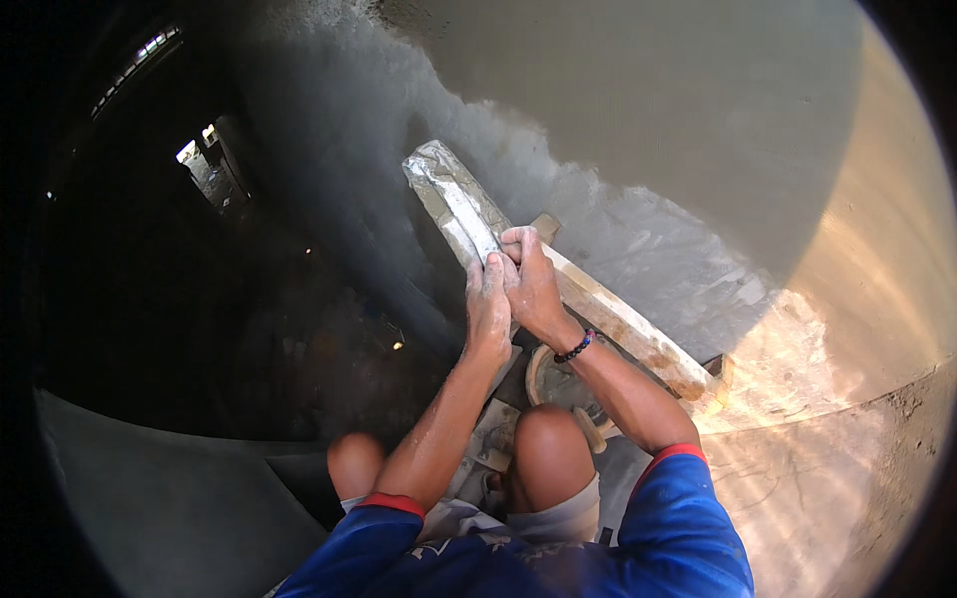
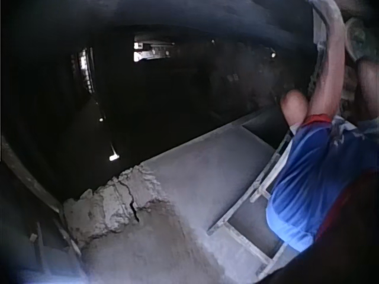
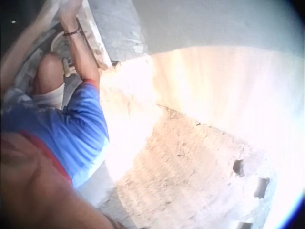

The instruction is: The person applies plaster to an unfinished concrete wall using a trowel and a hawk. They take plaster from a bucket on a wooden scaffolding and smooth it across the wall surface in multiple overlapping strokes.

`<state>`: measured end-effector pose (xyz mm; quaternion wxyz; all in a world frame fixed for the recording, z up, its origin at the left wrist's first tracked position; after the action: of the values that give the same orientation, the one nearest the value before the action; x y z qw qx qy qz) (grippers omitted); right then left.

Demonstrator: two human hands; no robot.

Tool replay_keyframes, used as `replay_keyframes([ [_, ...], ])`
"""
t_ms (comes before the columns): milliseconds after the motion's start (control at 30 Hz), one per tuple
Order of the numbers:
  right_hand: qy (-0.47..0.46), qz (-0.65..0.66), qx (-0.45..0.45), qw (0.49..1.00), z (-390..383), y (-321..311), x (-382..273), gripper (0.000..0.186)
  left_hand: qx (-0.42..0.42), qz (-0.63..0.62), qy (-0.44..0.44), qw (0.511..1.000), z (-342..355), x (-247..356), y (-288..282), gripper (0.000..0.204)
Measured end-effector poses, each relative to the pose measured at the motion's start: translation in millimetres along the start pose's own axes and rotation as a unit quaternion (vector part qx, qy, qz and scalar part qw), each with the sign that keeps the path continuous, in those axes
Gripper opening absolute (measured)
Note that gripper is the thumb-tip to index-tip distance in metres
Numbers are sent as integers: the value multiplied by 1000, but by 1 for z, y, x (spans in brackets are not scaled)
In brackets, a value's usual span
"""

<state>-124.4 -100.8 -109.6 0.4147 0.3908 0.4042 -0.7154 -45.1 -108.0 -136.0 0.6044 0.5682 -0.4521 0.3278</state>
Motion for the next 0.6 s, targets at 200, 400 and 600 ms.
replay_keyframes([
  [200,9,-187,-148,971,-28,-16,1,28,91,38,-69,993,8,-69,-21,42],
  [400,213,-267,-193,920,-104,-116,36,13,12,271,-162,949,0,-83,-72,30],
  [600,304,-461,-336,763,-233,-149,169,43,-54,427,-149,890,-29,-55,-109,47],
])
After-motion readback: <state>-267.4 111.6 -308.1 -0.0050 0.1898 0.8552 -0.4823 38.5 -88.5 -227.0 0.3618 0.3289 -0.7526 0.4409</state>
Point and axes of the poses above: each hand's wrist, its own z-axis towards the middle knuckle, its own y-axis out of the palm, x = y × z, the point moved 3 cm from there along z, towards the middle knuckle, and after that the axes turned 6 degrees about z, right-handed, at the moved point
